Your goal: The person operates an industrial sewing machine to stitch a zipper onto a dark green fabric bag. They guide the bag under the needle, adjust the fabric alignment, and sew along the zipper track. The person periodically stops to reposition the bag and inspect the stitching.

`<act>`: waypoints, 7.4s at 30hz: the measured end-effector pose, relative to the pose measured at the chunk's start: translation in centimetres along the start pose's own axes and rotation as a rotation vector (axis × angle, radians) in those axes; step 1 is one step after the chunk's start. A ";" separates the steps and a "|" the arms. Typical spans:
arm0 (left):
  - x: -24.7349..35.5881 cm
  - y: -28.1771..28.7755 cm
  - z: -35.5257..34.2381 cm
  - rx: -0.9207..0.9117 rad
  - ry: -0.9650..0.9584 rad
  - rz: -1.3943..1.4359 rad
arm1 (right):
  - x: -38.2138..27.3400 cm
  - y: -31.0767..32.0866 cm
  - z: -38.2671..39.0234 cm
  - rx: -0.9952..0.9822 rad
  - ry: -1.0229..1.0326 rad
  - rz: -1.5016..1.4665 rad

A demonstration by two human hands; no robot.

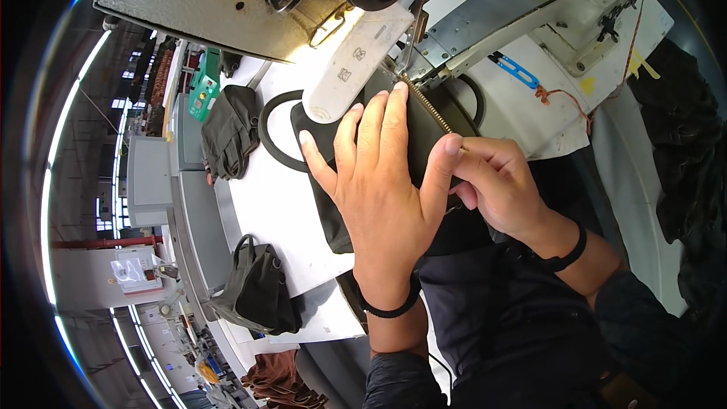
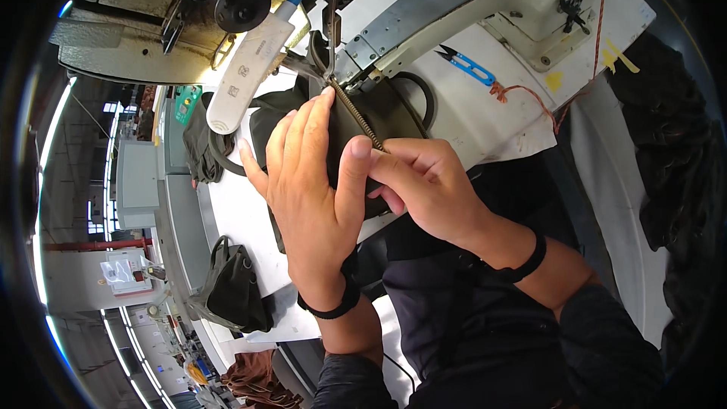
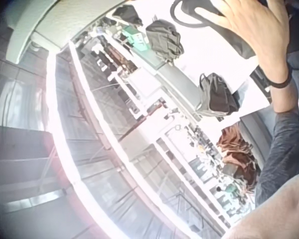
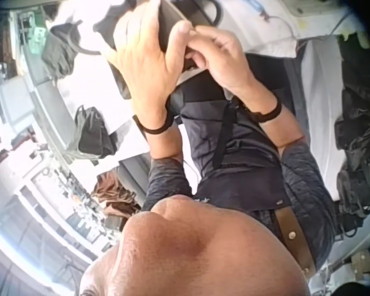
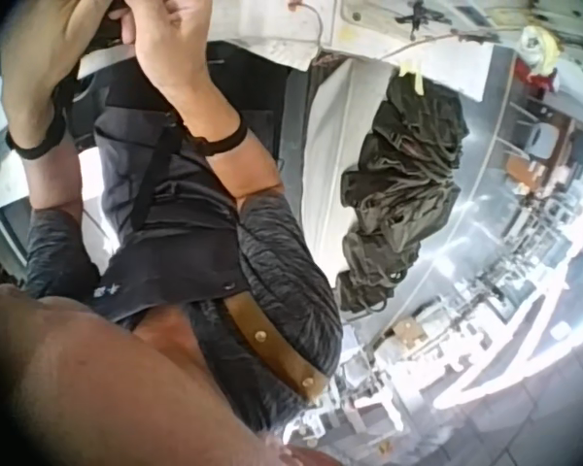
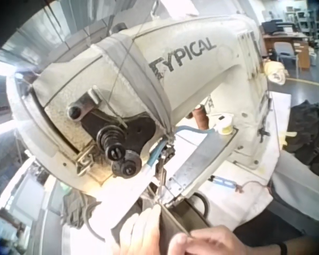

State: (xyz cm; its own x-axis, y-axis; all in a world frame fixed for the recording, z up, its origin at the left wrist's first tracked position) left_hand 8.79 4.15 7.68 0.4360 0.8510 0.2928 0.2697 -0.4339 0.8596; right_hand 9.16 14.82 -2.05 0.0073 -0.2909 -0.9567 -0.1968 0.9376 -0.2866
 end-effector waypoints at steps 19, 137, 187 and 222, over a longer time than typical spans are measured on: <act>-2.3 -0.6 1.0 -0.006 -0.128 0.085 | -0.9 -0.1 -3.7 -0.004 0.070 0.115; -10.2 1.0 3.8 0.051 -0.111 -0.135 | -5.2 1.9 -9.2 -0.018 0.312 0.360; -11.0 -5.4 -5.3 -0.637 0.480 1.172 | -0.9 2.6 -6.9 -0.235 -0.136 0.060; -10.9 -3.7 -7.4 -0.580 0.096 0.822 | -9.8 2.6 -5.5 0.241 0.852 1.354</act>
State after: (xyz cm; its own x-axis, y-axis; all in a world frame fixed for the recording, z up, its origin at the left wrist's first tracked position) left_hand -3.34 -1.33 4.39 0.2212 0.3839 0.8965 -0.5538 -0.7072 0.4395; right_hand 3.20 19.05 6.91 -0.5685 0.7925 -0.2210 0.5450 0.5639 0.6205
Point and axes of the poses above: each hand's wrist, its own z-axis away from the middle knuckle, its own y-axis out of the back of the hand, x = y × z, the point moved 7 cm from there along -z, towards the middle knuckle, and after that the axes turned 15 degrees about z, right-handed, at the moved point
